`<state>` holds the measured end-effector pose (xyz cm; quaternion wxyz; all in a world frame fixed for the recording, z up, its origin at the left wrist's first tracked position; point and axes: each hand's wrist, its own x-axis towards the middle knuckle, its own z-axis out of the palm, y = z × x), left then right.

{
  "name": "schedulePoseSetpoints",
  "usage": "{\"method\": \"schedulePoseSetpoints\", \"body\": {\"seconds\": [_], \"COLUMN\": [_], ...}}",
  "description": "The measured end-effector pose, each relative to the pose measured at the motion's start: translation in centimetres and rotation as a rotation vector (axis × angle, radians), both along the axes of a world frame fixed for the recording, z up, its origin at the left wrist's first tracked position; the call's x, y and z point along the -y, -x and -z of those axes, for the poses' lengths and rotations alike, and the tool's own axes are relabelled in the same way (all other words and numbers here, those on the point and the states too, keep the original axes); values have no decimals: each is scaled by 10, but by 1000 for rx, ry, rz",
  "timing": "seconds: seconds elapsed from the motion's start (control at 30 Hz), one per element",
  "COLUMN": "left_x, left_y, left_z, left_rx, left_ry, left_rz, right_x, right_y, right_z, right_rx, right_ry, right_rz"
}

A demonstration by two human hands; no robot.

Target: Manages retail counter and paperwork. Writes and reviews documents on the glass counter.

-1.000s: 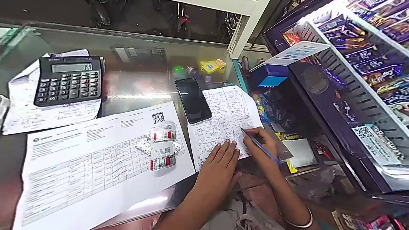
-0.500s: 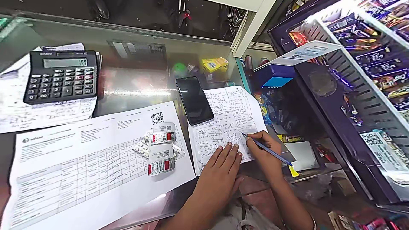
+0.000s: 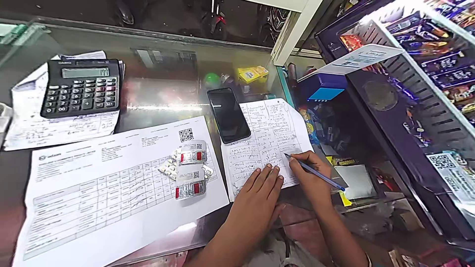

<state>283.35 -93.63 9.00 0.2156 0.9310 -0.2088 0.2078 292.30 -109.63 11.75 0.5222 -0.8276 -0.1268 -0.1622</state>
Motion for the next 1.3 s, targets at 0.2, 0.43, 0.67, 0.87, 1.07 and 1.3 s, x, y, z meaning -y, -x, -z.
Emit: {"method": "schedulePoseSetpoints", "body": {"seconds": [0.2, 0.43, 0.67, 0.87, 1.07, 1.3], "left_x": [-1, -3, -4, -3, -3, -4], "left_y": [0, 0, 0, 0, 0, 0], "left_z": [-2, -3, -2, -2, -2, -2], "left_rx": [-19, -26, -17, -19, -23, -24], "left_ry": [-4, 5, -6, -4, -9, -6], "left_rz": [10, 20, 23, 13, 16, 18], "right_x": [0, 0, 9, 7, 8, 7], "right_y": [0, 0, -3, -2, -2, -3], "right_z": [0, 3, 0, 0, 0, 1], "right_rx": [17, 34, 17, 10, 12, 35], "right_ry": [5, 16, 76, 68, 53, 47], "right_rz": [10, 37, -12, 28, 37, 53]}}
